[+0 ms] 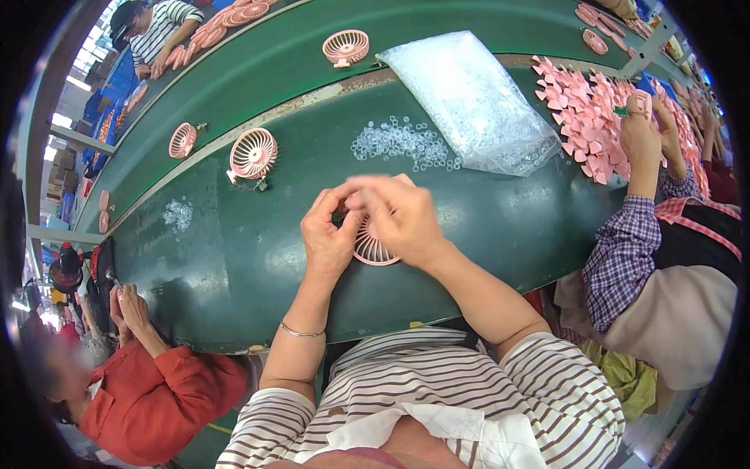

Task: The person assembles small fan casings by hand, taking fan grilles from a conveyor belt, attaching white plastic components and spacer rings to each grille, and placing the assembled parts back onto the conveyor belt.

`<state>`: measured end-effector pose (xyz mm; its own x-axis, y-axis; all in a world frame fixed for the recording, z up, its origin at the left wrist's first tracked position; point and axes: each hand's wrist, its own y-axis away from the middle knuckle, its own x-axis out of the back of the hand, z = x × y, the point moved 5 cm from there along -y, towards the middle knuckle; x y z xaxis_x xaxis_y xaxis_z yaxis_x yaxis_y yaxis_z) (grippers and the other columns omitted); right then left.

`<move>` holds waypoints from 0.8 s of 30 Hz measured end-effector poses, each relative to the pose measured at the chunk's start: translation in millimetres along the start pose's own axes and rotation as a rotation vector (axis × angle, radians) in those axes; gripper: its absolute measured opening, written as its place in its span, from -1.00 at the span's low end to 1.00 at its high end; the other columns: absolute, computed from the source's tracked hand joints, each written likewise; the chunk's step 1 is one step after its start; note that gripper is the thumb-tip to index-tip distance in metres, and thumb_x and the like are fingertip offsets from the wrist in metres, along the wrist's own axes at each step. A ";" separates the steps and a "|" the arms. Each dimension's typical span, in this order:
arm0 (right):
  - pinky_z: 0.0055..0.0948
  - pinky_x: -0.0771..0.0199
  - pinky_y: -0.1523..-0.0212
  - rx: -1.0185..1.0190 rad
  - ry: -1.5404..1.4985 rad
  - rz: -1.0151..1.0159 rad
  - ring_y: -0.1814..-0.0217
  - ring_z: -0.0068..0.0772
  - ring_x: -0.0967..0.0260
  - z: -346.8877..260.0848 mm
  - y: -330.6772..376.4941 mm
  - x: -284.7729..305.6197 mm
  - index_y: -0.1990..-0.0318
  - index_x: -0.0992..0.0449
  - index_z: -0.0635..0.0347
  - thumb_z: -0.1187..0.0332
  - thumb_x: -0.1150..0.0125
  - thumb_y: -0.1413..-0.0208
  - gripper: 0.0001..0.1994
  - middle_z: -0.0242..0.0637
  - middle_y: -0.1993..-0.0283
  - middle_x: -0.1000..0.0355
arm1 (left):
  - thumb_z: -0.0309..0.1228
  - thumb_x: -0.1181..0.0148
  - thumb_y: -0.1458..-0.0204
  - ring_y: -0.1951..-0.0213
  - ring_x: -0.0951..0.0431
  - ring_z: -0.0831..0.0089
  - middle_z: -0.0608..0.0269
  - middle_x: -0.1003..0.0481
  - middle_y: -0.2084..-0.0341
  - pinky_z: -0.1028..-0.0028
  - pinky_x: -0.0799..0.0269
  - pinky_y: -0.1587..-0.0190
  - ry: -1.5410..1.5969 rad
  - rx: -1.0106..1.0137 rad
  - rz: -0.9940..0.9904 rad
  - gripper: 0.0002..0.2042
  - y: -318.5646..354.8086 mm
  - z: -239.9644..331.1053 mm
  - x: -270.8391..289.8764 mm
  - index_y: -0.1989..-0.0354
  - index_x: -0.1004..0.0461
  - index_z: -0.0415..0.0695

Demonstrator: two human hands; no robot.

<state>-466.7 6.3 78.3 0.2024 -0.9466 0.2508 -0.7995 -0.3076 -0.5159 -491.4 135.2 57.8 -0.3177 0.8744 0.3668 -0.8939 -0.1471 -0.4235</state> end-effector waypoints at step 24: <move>-0.09 -0.37 0.42 -0.260 0.602 0.145 0.40 -0.01 -0.40 72.0 -1.6 17.6 0.38 -0.39 0.15 0.38 -0.16 0.11 -0.87 -0.10 0.35 -0.34 | -0.52 -0.15 0.04 0.33 -0.45 0.58 0.27 -0.46 0.32 0.58 -0.38 0.24 0.306 0.241 -0.061 -0.76 -54.6 -13.8 -14.3 0.16 -0.46 -0.28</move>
<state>-421.2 -16.8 24.6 -0.2076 -0.7347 0.6458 -0.9203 -0.0772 -0.3836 -433.7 137.2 64.2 -0.1855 0.9769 0.1056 -0.9683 -0.1635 -0.1887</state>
